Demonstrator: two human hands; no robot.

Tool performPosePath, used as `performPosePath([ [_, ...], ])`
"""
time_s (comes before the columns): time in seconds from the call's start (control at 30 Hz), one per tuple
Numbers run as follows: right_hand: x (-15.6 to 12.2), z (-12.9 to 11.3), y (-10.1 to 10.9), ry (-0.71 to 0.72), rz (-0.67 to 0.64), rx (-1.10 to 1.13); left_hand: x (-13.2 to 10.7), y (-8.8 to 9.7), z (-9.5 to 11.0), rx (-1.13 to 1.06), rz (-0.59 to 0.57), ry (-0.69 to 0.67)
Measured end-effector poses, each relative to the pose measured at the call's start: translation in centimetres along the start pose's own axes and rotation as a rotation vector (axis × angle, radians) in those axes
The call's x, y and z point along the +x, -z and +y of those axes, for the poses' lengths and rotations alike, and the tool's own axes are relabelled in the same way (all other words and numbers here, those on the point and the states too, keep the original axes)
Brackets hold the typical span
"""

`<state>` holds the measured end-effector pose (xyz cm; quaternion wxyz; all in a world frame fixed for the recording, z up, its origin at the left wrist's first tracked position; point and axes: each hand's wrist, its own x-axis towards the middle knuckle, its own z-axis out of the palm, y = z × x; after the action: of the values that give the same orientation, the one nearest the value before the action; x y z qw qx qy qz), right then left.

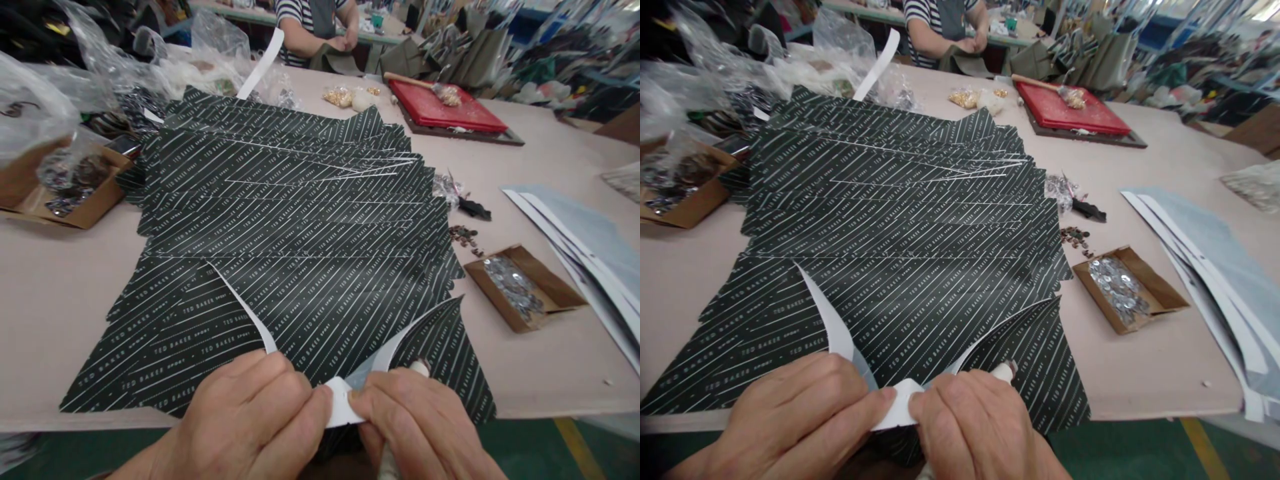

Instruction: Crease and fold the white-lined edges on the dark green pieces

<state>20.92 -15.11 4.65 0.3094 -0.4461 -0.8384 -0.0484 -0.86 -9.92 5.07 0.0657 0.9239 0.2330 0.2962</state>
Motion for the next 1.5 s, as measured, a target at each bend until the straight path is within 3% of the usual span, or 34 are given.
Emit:
performPosePath([
  [0.13, -0.1, -0.2, -0.1, -0.038, -0.02, -0.013, 0.0, -0.4, -0.1, -0.017, 0.025, -0.028],
  [0.23, -0.4, -0.3, -0.3, -0.035, 0.045, -0.008, -0.3, -0.6, -0.2, -0.006, 0.059, -0.045],
  [0.37, -0.6, -0.1, -0.3, -0.079, -0.101, -0.003, -0.8, -0.7, -0.2, 0.053, 0.056, -0.086],
  [0.47, -0.5, 0.0, -0.2, -0.033, -0.071, 0.01, -0.7, -0.7, -0.1, 0.013, 0.059, -0.074],
  [0.67, -0.2, 0.5, 0.1, 0.066, -0.186, 0.117, 0.1, -0.7, -0.2, -0.199, -0.12, 0.057],
  [0.73, 0.0, 0.7, 0.2, 0.092, -0.209, 0.143, 0.2, -0.7, -0.3, -0.229, -0.13, 0.065],
  [0.83, -0.1, 0.8, 0.0, 0.089, -0.214, 0.145, 0.2, -0.9, -0.2, -0.211, -0.117, 0.032],
  [1.03, -1.0, 0.5, -1.3, 0.042, -0.082, 0.087, -0.3, -2.0, -0.2, -0.171, -0.019, -0.048],
  [1.3, 0.1, 0.9, -0.8, 0.102, -0.109, 0.117, -0.6, -1.7, -0.7, -0.099, 0.05, 0.016],
  [1.4, 0.8, 0.9, -0.5, 0.103, -0.098, 0.1, -0.1, -1.2, -0.8, -0.08, 0.092, -0.016],
  [1.5, 3.1, 1.2, 0.6, 0.112, -0.038, 0.031, 1.7, 0.8, -1.6, 0.027, 0.125, -0.105],
])
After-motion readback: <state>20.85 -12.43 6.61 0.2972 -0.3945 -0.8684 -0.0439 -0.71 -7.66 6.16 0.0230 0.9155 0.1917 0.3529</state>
